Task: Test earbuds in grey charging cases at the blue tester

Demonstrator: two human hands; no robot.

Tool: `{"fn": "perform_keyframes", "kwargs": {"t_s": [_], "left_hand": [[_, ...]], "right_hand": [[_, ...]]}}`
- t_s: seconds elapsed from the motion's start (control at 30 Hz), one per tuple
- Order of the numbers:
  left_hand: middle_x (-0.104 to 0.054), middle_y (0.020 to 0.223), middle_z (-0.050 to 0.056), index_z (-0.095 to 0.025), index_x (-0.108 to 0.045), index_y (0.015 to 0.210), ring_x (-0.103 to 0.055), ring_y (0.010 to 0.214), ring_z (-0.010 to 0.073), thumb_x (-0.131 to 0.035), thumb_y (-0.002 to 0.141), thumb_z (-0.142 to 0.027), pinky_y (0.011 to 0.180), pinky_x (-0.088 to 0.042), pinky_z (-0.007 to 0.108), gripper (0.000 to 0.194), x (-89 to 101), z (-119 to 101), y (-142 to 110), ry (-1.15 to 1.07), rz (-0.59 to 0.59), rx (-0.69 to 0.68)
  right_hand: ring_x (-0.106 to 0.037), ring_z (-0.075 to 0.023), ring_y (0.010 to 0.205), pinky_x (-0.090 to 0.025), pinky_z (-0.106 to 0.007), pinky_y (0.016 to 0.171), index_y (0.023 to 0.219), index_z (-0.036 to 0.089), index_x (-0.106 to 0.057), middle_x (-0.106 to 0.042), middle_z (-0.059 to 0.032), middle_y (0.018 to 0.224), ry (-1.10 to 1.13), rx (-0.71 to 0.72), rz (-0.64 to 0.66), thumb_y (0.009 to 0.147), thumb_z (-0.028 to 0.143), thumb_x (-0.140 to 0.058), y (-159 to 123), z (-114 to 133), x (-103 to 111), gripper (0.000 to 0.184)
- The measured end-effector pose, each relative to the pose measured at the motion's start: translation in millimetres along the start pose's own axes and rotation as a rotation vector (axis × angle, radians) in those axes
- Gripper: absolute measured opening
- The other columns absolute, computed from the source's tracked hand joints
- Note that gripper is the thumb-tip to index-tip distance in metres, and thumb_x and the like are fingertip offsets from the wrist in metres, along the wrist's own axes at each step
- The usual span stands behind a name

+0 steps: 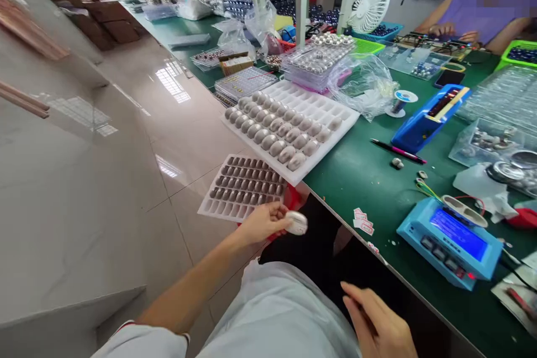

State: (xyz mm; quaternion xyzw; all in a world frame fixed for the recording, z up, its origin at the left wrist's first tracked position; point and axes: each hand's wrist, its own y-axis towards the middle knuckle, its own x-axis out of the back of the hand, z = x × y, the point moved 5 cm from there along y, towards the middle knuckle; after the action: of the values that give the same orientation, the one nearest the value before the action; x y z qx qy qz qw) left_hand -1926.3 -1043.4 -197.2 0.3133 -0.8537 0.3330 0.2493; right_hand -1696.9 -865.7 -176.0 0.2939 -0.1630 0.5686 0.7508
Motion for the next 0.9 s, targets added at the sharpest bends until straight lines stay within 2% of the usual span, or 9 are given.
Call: {"fn": "perform_keyframes", "kwargs": {"t_s": [0.13, 0.2, 0.3, 0.37, 0.47, 0.67, 0.9], "left_hand": [[-0.064, 0.079, 0.002, -0.015, -0.057, 0.101, -0.066, 0.069, 0.015, -0.07, 0.081, -0.042, 0.058, -0.054, 0.023, 0.036, -32.0, -66.8, -22.2, -0.657, 0.225, -0.167], [-0.062, 0.08, 0.001, -0.015, -0.057, 0.098, -0.064, 0.068, 0.013, -0.073, 0.079, -0.042, 0.058, -0.054, 0.022, 0.037, -41.6, -92.2, -20.3, -0.797, 0.268, -0.214], [-0.062, 0.081, 0.001, -0.014, -0.058, 0.099, -0.063, 0.064, 0.0115, -0.073, 0.079, -0.045, 0.057, -0.054, 0.022, 0.039, -50.0, -115.7, -9.6, -0.837, 0.277, -0.254], [-0.063, 0.08, 0.001, -0.013, -0.059, 0.1, -0.063, 0.063, 0.0116, -0.073, 0.078, -0.047, 0.056, -0.054, 0.022, 0.043, -54.8, -123.3, -2.9, -0.838, 0.292, -0.252], [-0.064, 0.082, 0.002, -0.013, -0.059, 0.099, -0.065, 0.063, 0.0124, -0.075, 0.075, -0.05, 0.056, -0.054, 0.022, 0.047, -61.0, -128.3, 2.9, -0.829, 0.314, -0.241], [-0.066, 0.083, 0.003, -0.013, -0.06, 0.097, -0.064, 0.061, 0.0119, -0.076, 0.071, -0.055, 0.055, -0.053, 0.022, 0.053, -69.7, -132.3, 6.6, -0.813, 0.339, -0.211], [-0.065, 0.082, 0.002, -0.013, -0.059, 0.101, -0.063, 0.062, 0.0108, -0.073, 0.075, -0.054, 0.056, -0.054, 0.02, 0.051, -71.9, -135.9, 8.3, -0.804, 0.356, -0.25]], "right_hand": [[-0.067, -0.0188, 0.088, -0.058, -0.024, 0.068, 0.139, 0.018, -0.049, -0.065, -0.0104, 0.109, 0.043, -0.119, -0.143, 0.101, 0.031, -0.046, 33.5, 15.8, 12.1, 0.041], [-0.066, -0.0179, 0.08, -0.058, -0.026, 0.063, 0.142, 0.017, -0.046, -0.064, -0.0115, 0.112, 0.151, -0.224, -0.156, 0.102, 0.036, -0.04, 48.3, 15.4, 16.0, 0.045], [-0.059, -0.0139, 0.061, -0.055, -0.024, 0.049, 0.142, 0.016, -0.046, -0.066, -0.007, 0.09, 0.377, -0.39, -0.16, 0.102, 0.047, -0.038, 57.6, 5.3, 23.0, 0.051], [-0.057, -0.0136, 0.057, -0.054, -0.024, 0.048, 0.142, 0.014, -0.046, -0.063, -0.0034, 0.075, 0.475, -0.448, -0.186, 0.101, 0.052, -0.04, 56.5, -1.9, 28.7, 0.057], [-0.056, -0.0133, 0.056, -0.053, -0.023, 0.048, 0.142, 0.01, -0.046, -0.059, -0.0013, 0.067, 0.543, -0.48, -0.225, 0.098, 0.057, -0.044, 51.2, -10.1, 34.7, 0.065], [-0.056, -0.0129, 0.053, -0.053, -0.023, 0.048, 0.143, 0.008, -0.044, -0.059, 0.0001, 0.061, 0.573, -0.504, -0.241, 0.096, 0.059, -0.045, 45.1, -16.1, 38.7, 0.069], [-0.056, -0.0127, 0.052, -0.052, -0.024, 0.048, 0.142, 0.008, -0.046, -0.059, 0.0001, 0.062, 0.551, -0.498, -0.259, 0.096, 0.059, -0.044, 44.6, -19.0, 40.9, 0.069]]}}
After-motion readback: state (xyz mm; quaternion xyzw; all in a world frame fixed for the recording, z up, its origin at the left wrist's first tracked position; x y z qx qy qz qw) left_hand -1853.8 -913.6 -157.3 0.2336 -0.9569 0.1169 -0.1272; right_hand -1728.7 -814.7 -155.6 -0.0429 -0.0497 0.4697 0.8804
